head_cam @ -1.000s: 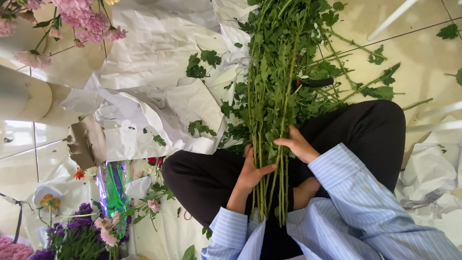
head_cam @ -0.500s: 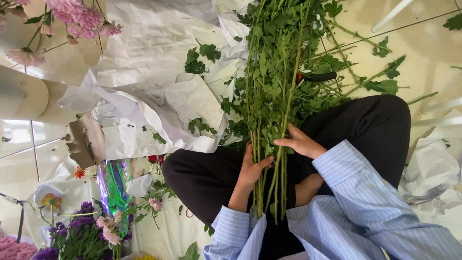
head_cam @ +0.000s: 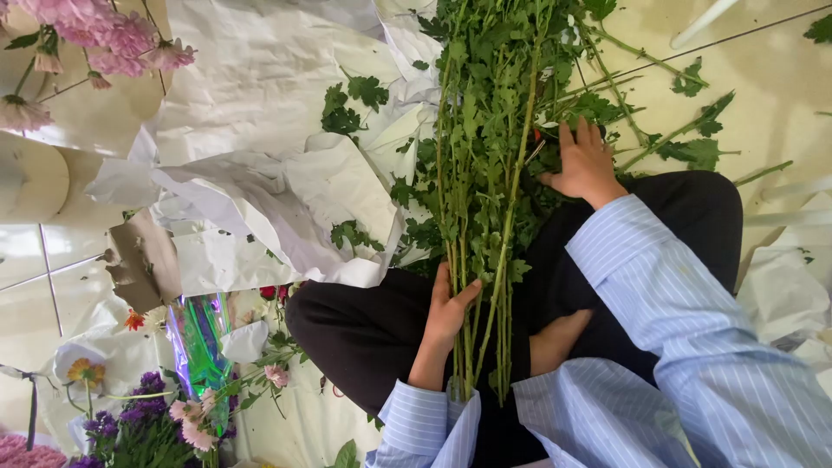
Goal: Trimming flower stems and preparing a floral arrangement while sitting on the floor
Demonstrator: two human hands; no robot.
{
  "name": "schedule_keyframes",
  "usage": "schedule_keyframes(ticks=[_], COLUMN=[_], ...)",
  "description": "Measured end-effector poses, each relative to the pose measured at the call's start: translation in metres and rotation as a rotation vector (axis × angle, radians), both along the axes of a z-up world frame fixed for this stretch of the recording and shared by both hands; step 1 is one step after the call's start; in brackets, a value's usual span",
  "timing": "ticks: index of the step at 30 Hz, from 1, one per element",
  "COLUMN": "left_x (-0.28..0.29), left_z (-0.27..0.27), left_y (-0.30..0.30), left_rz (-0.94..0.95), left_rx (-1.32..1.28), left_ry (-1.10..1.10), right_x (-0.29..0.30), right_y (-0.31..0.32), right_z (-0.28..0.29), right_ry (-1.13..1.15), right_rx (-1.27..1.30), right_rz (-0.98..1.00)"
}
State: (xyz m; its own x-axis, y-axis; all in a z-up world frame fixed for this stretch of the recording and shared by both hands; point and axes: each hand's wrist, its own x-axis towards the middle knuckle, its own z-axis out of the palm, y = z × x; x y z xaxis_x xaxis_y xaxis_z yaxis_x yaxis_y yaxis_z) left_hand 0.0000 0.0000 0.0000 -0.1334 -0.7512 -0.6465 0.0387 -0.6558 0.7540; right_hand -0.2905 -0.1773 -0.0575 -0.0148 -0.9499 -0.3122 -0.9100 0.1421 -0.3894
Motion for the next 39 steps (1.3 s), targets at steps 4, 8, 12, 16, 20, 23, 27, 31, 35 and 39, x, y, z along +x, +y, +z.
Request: schedule_keyframes(ticks=[4, 8, 12, 16, 20, 23, 27, 31, 35, 39], left_x=[-0.003, -0.029, -0.013, -0.015, -0.009, 0.002, 0.014, 0.008, 0.031, 0.044], left_z=[0.048, 0.132, -0.010, -0.031, -0.080, -0.029, -0.026, 0.026, 0.055, 0.062], left_y=[-0.009, -0.033, 0.006, 0.017, 0.020, -0.001, -0.003, -0.006, -0.026, -0.031], left_rz=[0.010, -0.078, -0.156, -0.141, -0.116, -0.201, -0.348, -0.105, 0.068, 0.030], left_rx=[-0.020, 0.279, 0.064, 0.065, 0.087, -0.014, -0.185, 0.017, 0.198, 0.238], left_ry=[0.068, 0.051, 0.227, 0.286, 0.348, 0.253, 0.143, 0.539, 0.934, 1.299], right_x=[0.020, 0.024, 0.048, 0.059, 0.042, 0.032, -0.003, -0.028, 0.001, 0.065], right_y=[-0.012, -0.011, -0.003, -0.010, -0.033, -0.040, -0.048, -0.050, -0.040, -0.035], right_z=[0.005, -0.017, -0.059, -0.067, -0.094, -0.060, -0.026, -0.036, 0.028, 0.094], right_ry=[0.011, -0.002, 0.167, 0.197, 0.162, 0.198, 0.266, 0.300, -0.107, -0.977], right_rx=[0.186, 0.291, 0.165, 0.065, 0.056, 0.115, 0.063, 0.138, 0.047, 0.108], right_rz=[0.021, -0.002, -0.032, -0.098, -0.073, -0.044, -0.007, 0.113, 0.083, -0.090])
